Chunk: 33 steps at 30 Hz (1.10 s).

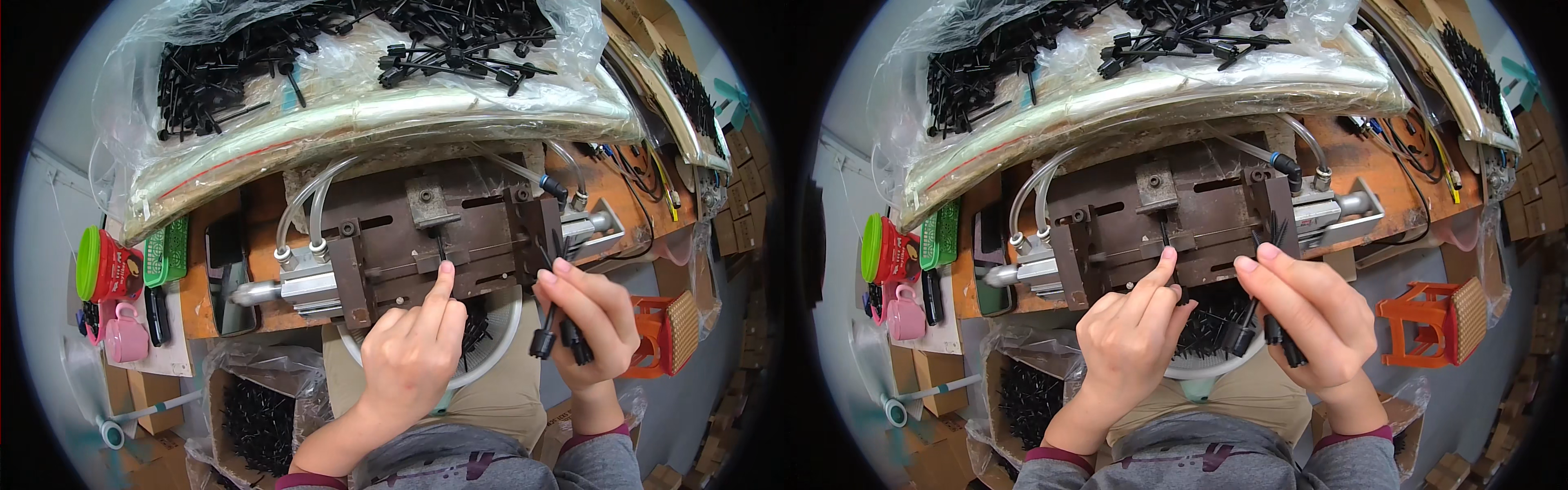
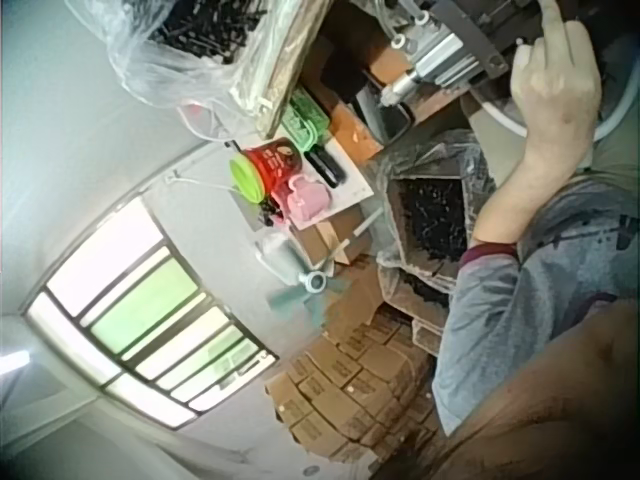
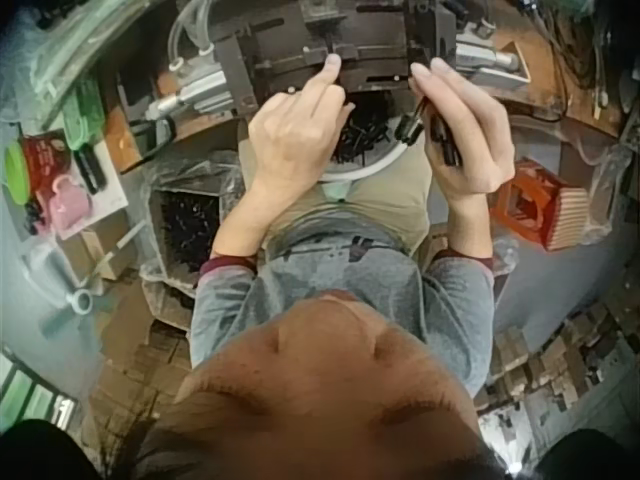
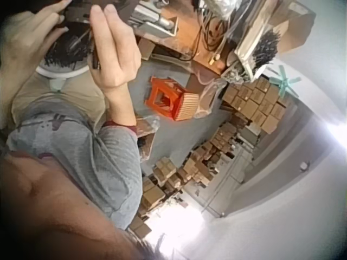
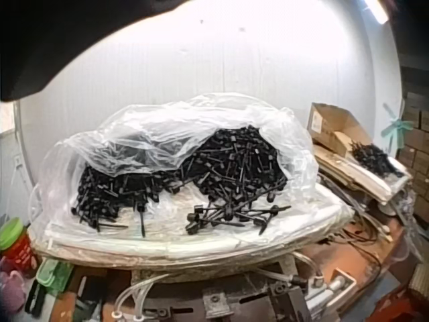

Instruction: Assembling black plastic components using a pneumatic workbench press.

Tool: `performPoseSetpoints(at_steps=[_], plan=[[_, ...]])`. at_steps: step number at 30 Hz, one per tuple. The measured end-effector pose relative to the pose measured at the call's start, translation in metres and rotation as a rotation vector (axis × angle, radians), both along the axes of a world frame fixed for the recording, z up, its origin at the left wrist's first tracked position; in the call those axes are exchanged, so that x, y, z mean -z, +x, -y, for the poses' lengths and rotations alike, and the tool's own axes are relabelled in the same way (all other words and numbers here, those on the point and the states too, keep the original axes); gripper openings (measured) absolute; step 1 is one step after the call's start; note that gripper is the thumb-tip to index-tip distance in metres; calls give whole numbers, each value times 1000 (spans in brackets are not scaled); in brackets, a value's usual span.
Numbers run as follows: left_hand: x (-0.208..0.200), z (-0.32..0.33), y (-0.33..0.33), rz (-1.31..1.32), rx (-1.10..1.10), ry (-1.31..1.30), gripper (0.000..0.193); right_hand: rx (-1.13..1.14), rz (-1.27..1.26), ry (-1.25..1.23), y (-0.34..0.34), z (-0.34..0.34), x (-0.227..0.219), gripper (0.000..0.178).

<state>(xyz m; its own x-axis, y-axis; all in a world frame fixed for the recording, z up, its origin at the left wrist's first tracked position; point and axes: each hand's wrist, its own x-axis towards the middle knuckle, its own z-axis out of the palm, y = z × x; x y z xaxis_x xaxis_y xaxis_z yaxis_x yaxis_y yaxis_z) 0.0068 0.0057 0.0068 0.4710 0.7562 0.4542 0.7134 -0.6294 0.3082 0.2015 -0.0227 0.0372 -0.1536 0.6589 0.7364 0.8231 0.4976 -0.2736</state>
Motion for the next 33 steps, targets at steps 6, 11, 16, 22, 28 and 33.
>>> performPoseSetpoints(at_steps=[6,11,16,22,28,33], plan=[[-14,5,-5,562,215,-277,46,-145,140,-7,-3,-3,10,32],[-23,23,-12,617,299,-365,37,-207,26,-33,-14,0,23,38],[-10,19,-10,532,185,-214,35,-126,21,-36,-11,-6,23,40],[9,8,-4,118,9,42,27,-45,-44,-28,-7,-6,21,51],[5,2,1,7,-25,33,27,-167,-238,-10,-3,-5,34,55],[-4,1,-1,80,-2,-54,27,-214,-174,-3,-2,-4,33,45]])
